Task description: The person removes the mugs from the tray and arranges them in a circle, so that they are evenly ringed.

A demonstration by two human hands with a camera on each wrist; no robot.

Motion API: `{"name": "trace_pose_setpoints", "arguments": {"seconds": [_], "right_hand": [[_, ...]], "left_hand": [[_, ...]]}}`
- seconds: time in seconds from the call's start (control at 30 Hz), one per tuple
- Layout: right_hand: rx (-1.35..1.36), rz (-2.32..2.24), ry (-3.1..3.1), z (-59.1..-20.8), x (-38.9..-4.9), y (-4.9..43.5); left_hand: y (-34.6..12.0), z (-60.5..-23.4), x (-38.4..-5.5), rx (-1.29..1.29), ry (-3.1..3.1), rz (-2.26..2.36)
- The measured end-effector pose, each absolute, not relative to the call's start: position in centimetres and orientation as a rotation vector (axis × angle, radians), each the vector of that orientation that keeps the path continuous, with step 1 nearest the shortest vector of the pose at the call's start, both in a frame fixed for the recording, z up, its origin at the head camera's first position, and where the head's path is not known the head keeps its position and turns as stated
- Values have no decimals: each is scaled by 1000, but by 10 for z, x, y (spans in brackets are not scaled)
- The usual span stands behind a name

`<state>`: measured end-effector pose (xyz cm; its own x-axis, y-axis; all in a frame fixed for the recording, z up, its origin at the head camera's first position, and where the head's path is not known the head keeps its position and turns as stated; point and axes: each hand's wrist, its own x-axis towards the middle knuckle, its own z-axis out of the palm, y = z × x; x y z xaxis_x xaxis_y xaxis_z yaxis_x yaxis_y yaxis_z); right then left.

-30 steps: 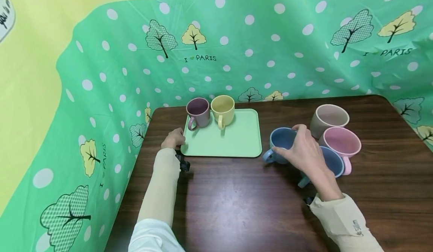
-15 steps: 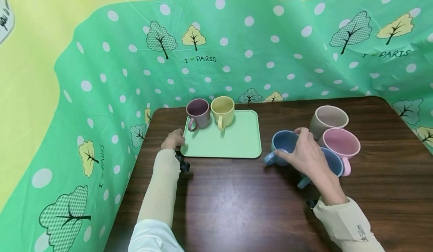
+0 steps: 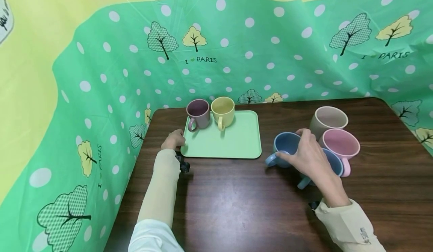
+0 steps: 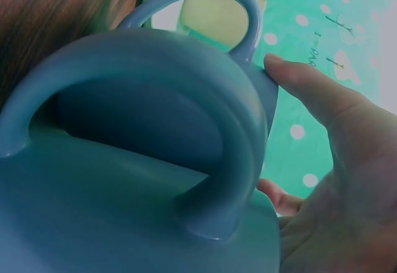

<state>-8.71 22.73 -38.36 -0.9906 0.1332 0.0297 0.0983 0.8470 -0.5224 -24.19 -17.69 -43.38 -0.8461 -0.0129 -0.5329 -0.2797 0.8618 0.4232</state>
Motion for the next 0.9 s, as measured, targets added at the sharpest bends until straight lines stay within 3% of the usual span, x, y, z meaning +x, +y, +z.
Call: {"name": "trace_pose_setpoints", "arguments": {"seconds": [0.6, 0.9], "right_hand": [[-99, 798, -3026, -380, -86, 227], [28, 816, -2956, -356, -99, 201]], "left_hand": [[-177, -435, -241, -213, 2531, 646], [-177, -436, -243, -219, 2529, 657]]}}
